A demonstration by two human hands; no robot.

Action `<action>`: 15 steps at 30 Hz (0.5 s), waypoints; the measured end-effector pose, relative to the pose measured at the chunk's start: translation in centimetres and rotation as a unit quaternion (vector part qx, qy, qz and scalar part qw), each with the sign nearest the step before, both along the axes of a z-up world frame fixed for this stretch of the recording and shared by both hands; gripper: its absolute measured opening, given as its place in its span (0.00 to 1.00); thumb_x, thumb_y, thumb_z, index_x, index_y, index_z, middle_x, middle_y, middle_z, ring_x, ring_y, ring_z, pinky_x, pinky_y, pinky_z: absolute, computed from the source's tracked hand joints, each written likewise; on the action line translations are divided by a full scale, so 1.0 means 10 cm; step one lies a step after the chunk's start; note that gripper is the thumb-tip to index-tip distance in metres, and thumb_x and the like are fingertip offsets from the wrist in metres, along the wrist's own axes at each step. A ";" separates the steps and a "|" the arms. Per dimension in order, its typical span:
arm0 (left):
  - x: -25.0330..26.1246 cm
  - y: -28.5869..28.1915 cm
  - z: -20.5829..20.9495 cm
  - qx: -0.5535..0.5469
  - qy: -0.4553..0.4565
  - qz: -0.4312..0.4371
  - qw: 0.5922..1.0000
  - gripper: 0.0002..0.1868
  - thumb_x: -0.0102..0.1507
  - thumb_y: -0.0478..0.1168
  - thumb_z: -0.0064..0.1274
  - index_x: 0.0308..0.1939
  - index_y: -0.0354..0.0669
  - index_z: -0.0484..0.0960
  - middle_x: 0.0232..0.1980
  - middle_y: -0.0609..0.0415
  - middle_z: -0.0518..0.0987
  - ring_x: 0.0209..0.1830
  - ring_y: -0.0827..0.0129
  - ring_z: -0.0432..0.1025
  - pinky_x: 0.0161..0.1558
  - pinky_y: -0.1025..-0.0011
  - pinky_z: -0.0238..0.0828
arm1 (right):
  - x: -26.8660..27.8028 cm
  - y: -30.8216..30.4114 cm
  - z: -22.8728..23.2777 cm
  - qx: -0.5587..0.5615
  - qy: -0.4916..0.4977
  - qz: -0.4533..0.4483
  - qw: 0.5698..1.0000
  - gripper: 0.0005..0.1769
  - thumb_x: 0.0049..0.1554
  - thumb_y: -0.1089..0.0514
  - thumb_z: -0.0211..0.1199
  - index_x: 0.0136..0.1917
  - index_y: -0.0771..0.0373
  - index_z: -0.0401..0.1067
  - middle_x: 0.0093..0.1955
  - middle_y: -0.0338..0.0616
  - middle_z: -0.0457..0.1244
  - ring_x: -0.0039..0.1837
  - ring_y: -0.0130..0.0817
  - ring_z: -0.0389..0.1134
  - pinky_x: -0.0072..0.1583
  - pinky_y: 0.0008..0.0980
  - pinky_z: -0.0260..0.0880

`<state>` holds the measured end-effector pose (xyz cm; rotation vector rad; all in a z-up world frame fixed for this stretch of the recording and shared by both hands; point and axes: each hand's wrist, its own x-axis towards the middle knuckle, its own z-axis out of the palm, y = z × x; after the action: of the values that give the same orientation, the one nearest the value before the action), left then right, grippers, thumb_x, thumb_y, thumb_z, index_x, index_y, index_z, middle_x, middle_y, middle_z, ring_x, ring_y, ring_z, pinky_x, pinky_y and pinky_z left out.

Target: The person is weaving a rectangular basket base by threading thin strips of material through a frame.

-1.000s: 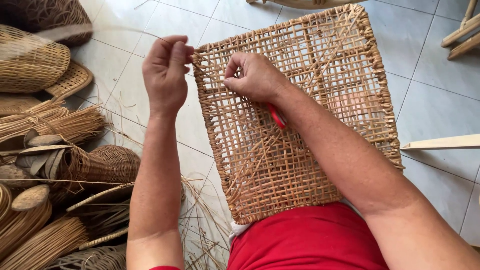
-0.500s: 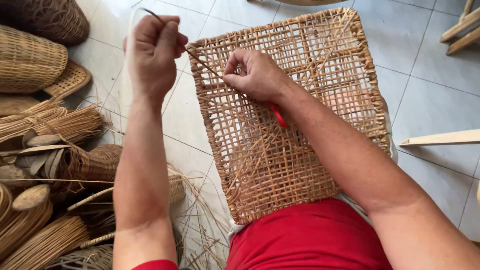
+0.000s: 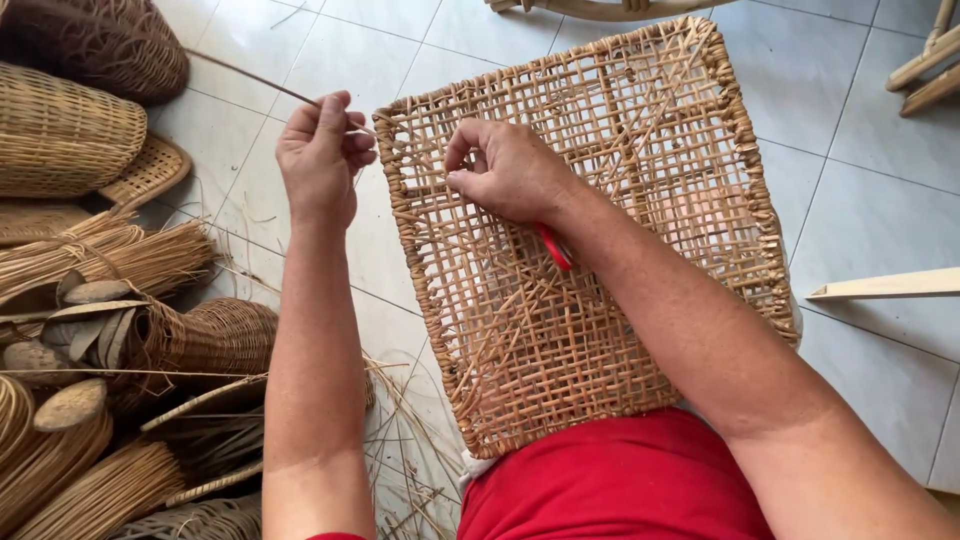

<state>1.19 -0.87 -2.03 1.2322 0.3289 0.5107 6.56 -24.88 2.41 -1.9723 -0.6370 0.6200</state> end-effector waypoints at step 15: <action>-0.45 0.29 1.02 0.322 -0.189 -0.026 0.927 0.01 0.82 0.31 0.53 0.55 0.36 0.77 0.42 0.46 0.80 0.37 0.64 0.78 0.41 0.71 0.84 | 0.13 -0.01 0.20 0.196 -0.073 0.056 0.976 0.12 0.64 0.62 0.55 0.60 0.61 0.72 0.38 0.33 0.58 0.32 0.22 0.54 0.29 0.21 0.53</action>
<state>-3.30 2.04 8.17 1.7285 -0.2256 0.8331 7.82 -24.95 4.39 -1.6278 -0.8929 0.3827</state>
